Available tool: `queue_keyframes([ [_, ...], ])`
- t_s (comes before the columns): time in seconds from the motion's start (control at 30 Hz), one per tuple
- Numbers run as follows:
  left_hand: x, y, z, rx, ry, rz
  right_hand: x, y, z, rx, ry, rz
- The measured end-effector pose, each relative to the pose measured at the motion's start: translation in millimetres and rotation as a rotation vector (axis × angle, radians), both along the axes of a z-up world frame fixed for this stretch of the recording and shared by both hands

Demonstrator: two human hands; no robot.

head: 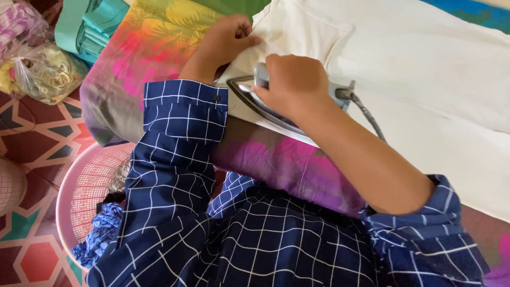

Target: Ironing and folding a white t-shirt on an ironing board.

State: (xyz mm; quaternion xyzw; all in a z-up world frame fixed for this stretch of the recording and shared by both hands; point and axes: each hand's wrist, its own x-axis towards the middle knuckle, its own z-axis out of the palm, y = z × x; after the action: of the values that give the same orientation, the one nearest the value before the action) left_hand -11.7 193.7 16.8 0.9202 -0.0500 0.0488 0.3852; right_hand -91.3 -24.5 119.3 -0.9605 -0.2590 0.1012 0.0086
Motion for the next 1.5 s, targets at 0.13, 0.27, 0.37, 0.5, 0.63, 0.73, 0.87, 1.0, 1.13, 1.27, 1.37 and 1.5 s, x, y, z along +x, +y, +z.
queue_keyframes([
  [0.13, 5, 1, -5, 0.051, 0.011, 0.028, 16, 9, -19, 0.144, -0.157, -0.011],
  [0.27, 7, 3, -8, 0.076, -0.054, 0.000, 13, -1, -16, 0.141, -0.197, 0.055],
  [0.37, 1, 0, -3, -0.005, 0.011, 0.030, 1, -18, -2, 0.034, -0.077, 0.027],
  [0.5, 3, 4, -9, 0.003, -0.002, 0.013, -7, -54, 0, -0.039, -0.031, 0.047],
  [0.63, 13, 8, -16, 0.116, -0.022, 0.006, -1, -77, 12, -0.094, -0.044, -0.068],
  [0.73, -1, 2, -1, 0.023, 0.028, 0.016, 6, -87, 3, -0.070, -0.083, -0.110],
  [0.87, -9, -4, 12, -0.024, 0.115, 0.043, -5, -93, 15, -0.098, -0.034, -0.084],
  [1.0, -2, 1, 4, 0.067, 0.086, 0.040, -20, -115, 14, -0.158, 0.024, 0.074],
  [1.13, -1, 0, 6, 0.066, 0.126, 0.054, -20, -134, 17, -0.225, 0.070, -0.006],
  [1.27, -4, -2, 12, 0.095, 0.155, 0.069, -4, -147, 20, -0.217, 0.052, -0.117],
  [1.37, -3, -1, 7, 0.097, 0.147, 0.078, 7, -156, 9, -0.212, -0.033, -0.201],
  [1.5, -7, -2, 10, 0.086, 0.126, 0.060, -2, -160, 16, -0.216, -0.010, -0.179],
])
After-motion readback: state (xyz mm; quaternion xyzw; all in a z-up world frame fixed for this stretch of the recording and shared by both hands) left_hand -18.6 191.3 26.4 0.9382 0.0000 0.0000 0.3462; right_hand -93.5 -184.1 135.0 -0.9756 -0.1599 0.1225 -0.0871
